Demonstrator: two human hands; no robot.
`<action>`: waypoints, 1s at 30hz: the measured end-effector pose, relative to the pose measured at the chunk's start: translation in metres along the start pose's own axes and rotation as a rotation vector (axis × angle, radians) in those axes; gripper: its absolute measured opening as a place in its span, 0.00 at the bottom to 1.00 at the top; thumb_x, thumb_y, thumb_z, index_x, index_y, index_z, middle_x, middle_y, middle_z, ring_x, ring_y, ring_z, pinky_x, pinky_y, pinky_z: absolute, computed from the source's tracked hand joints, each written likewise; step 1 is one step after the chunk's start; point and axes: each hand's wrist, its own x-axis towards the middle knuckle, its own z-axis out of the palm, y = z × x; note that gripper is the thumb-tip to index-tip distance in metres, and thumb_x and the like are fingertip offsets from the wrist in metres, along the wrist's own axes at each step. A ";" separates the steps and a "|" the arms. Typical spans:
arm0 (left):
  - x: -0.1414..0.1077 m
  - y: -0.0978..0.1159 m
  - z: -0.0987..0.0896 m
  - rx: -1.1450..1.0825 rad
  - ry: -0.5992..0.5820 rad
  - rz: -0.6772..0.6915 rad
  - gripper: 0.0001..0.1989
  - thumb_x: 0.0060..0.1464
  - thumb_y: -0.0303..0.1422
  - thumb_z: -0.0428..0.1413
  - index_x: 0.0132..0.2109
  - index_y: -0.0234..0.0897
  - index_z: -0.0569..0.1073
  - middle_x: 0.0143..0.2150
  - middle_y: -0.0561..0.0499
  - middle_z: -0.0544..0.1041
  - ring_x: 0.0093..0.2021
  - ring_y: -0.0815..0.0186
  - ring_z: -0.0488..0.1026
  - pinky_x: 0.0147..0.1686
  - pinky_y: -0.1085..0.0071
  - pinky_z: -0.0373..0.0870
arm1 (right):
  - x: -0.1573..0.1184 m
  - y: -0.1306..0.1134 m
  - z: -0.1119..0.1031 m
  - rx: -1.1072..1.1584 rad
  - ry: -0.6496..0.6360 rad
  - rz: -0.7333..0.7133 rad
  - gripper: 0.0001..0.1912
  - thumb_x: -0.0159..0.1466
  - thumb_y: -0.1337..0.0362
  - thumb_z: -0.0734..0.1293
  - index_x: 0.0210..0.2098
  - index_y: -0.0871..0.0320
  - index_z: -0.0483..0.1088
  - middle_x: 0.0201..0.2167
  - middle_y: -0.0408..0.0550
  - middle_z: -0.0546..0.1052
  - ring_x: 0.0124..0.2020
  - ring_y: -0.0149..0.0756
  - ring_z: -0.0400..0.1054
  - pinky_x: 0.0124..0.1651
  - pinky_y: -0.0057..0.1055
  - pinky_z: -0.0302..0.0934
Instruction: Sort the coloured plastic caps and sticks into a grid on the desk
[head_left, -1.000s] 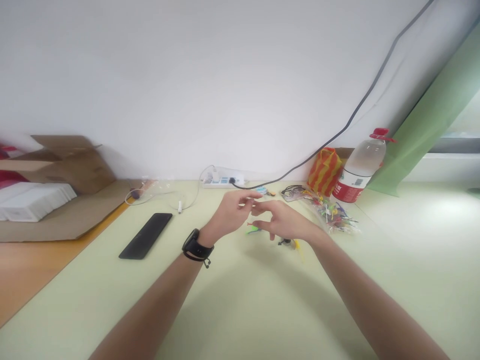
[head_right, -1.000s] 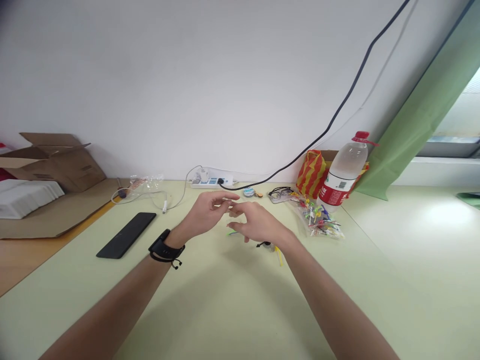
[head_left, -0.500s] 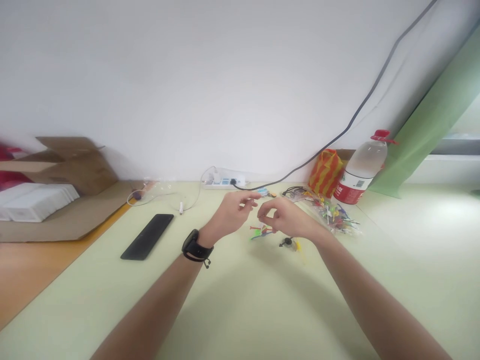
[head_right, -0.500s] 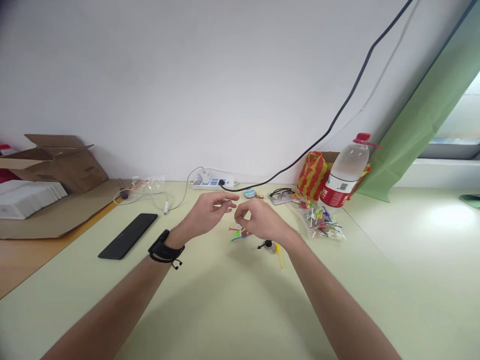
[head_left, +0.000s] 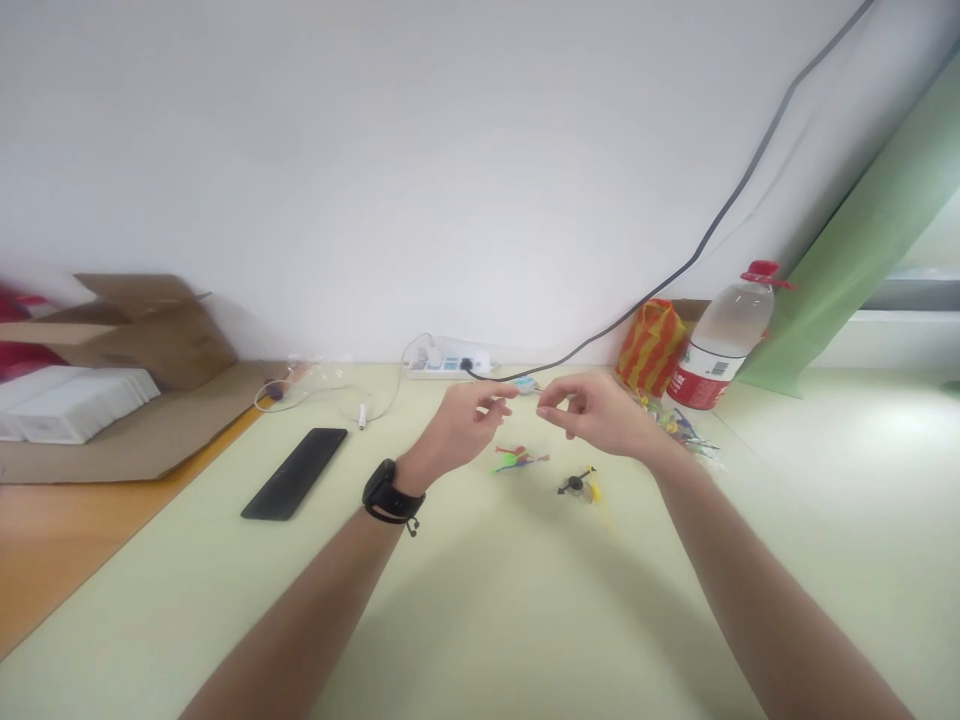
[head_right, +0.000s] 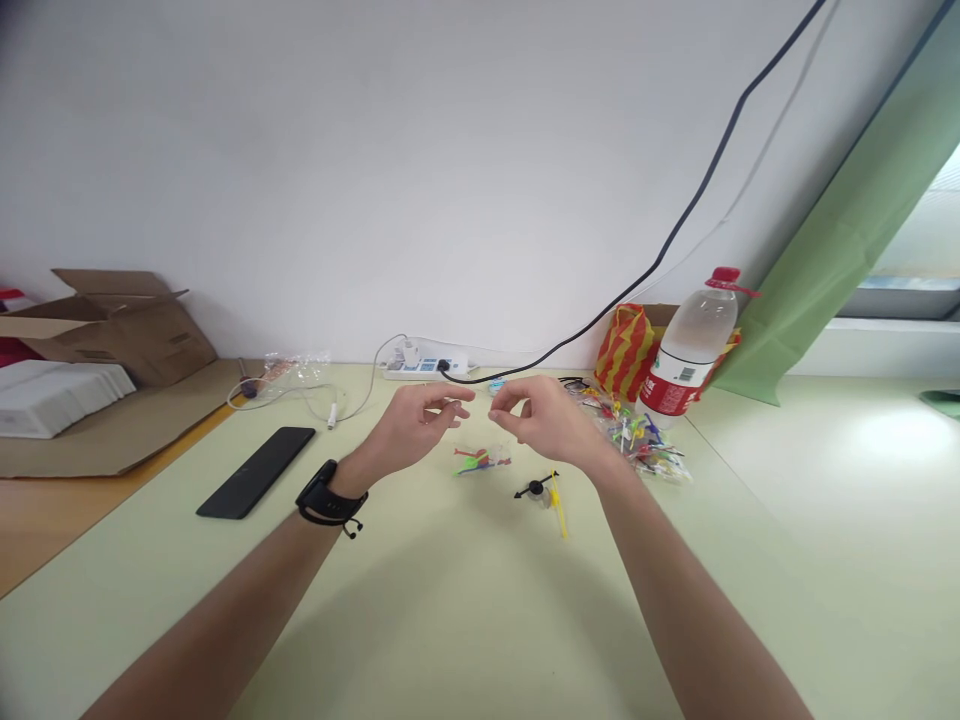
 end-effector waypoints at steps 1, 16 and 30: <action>0.000 0.000 0.000 0.003 0.000 -0.002 0.14 0.65 0.32 0.52 0.50 0.37 0.80 0.52 0.44 0.82 0.42 0.60 0.83 0.40 0.67 0.83 | -0.001 -0.002 0.001 -0.044 -0.033 -0.012 0.11 0.66 0.56 0.66 0.37 0.56 0.78 0.32 0.46 0.81 0.25 0.33 0.73 0.28 0.29 0.62; -0.003 0.021 -0.014 0.237 -0.187 0.118 0.08 0.60 0.39 0.60 0.39 0.43 0.82 0.40 0.48 0.83 0.41 0.59 0.78 0.43 0.64 0.76 | -0.005 -0.002 0.011 -0.331 -0.161 -0.066 0.09 0.64 0.71 0.65 0.36 0.53 0.77 0.34 0.44 0.81 0.34 0.35 0.72 0.34 0.29 0.57; -0.002 0.021 -0.018 0.272 -0.184 0.114 0.11 0.63 0.39 0.57 0.37 0.43 0.82 0.37 0.50 0.84 0.37 0.60 0.78 0.39 0.66 0.73 | -0.003 0.000 0.009 -0.274 -0.086 -0.067 0.08 0.61 0.71 0.66 0.33 0.54 0.76 0.35 0.44 0.81 0.32 0.35 0.73 0.34 0.29 0.60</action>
